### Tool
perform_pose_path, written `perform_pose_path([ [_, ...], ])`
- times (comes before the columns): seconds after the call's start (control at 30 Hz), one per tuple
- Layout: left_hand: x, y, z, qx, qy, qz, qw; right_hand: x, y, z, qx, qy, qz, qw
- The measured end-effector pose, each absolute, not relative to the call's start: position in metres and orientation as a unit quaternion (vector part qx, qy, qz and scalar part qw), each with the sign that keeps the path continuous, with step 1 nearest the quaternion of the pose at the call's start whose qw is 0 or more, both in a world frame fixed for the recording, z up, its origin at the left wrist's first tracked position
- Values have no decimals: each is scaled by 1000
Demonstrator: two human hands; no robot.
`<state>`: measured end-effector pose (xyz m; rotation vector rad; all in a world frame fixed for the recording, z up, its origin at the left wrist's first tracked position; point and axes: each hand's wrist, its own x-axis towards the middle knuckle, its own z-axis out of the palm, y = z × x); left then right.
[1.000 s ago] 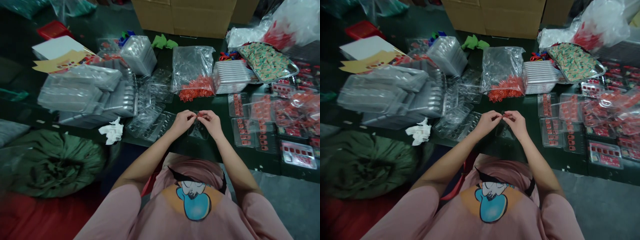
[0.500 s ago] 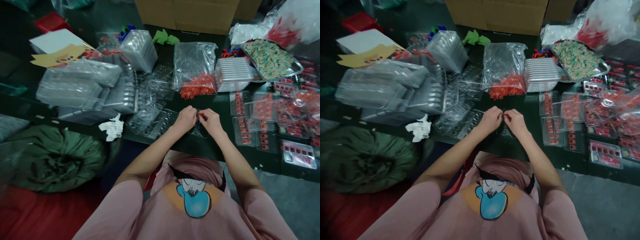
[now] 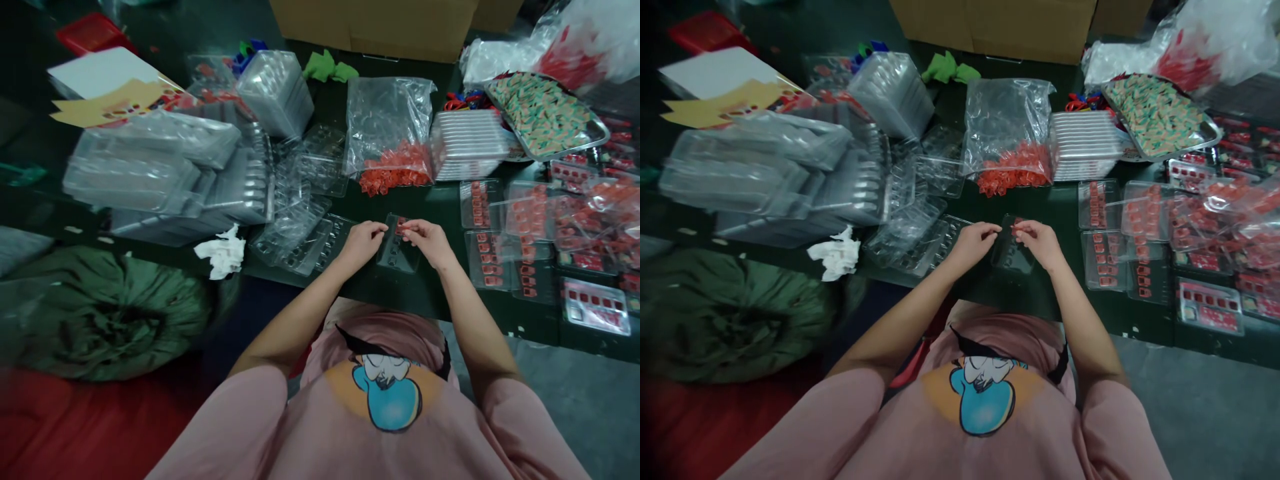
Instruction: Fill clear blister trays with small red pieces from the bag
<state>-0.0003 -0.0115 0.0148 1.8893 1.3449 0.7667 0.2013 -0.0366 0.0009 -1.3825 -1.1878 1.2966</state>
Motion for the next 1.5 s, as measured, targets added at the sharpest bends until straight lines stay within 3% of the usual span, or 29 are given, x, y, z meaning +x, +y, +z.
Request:
perform_pose_path([
  [0.1,9,-21,6,675,521,324,410,194,-39,-5,-531,-448,566,444],
  [0.27,20,-24,1,464,500,349,642,185,-46,-1,-522,-490,515,471],
  [0.33,21,-24,2,416,484,355,683,183,-49,1,-515,-500,508,477],
  [0.6,14,-25,4,480,473,373,638,181,-54,3,-490,-434,585,478],
  [0.93,13,-33,2,504,472,387,611,177,-51,5,-481,-428,585,493],
  [1.2,17,-27,5,443,426,372,696,182,-55,8,-497,-349,668,429],
  [1.5,15,-26,14,441,415,336,722,183,-55,12,-470,-342,654,484],
])
